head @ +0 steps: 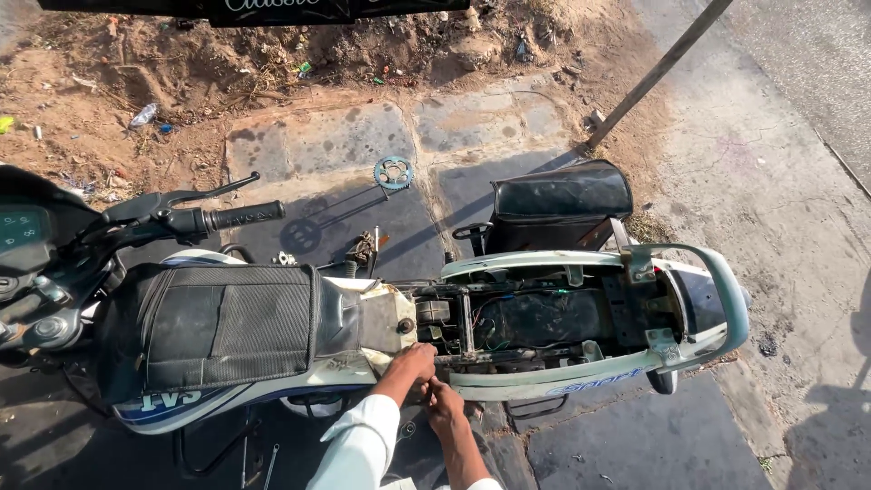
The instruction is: The recorder is seen working on the internal components of a motorcycle, specifically adjusting parts near the seat area.
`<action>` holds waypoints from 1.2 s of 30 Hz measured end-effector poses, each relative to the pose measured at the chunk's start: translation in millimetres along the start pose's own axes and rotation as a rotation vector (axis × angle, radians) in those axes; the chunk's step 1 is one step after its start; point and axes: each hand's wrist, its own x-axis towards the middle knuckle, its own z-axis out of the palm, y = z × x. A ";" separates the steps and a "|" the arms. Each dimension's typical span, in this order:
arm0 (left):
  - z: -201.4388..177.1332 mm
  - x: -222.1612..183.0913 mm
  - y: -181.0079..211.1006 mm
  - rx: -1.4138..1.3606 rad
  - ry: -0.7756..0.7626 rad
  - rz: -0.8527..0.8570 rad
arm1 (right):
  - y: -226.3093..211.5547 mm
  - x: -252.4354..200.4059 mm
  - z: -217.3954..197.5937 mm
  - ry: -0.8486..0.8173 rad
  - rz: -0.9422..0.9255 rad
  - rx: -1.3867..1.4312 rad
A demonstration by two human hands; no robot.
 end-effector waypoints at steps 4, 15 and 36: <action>-16.3 -8.5 7.4 -0.098 -0.135 -0.094 | 5.5 -0.9 11.6 0.063 -0.026 0.245; -24.2 10.1 15.1 0.153 -0.146 -0.019 | 14.0 0.4 11.0 -0.217 -0.136 0.480; 35.6 104.3 2.3 0.595 -0.092 0.200 | 8.8 -6.4 17.7 0.091 0.020 0.549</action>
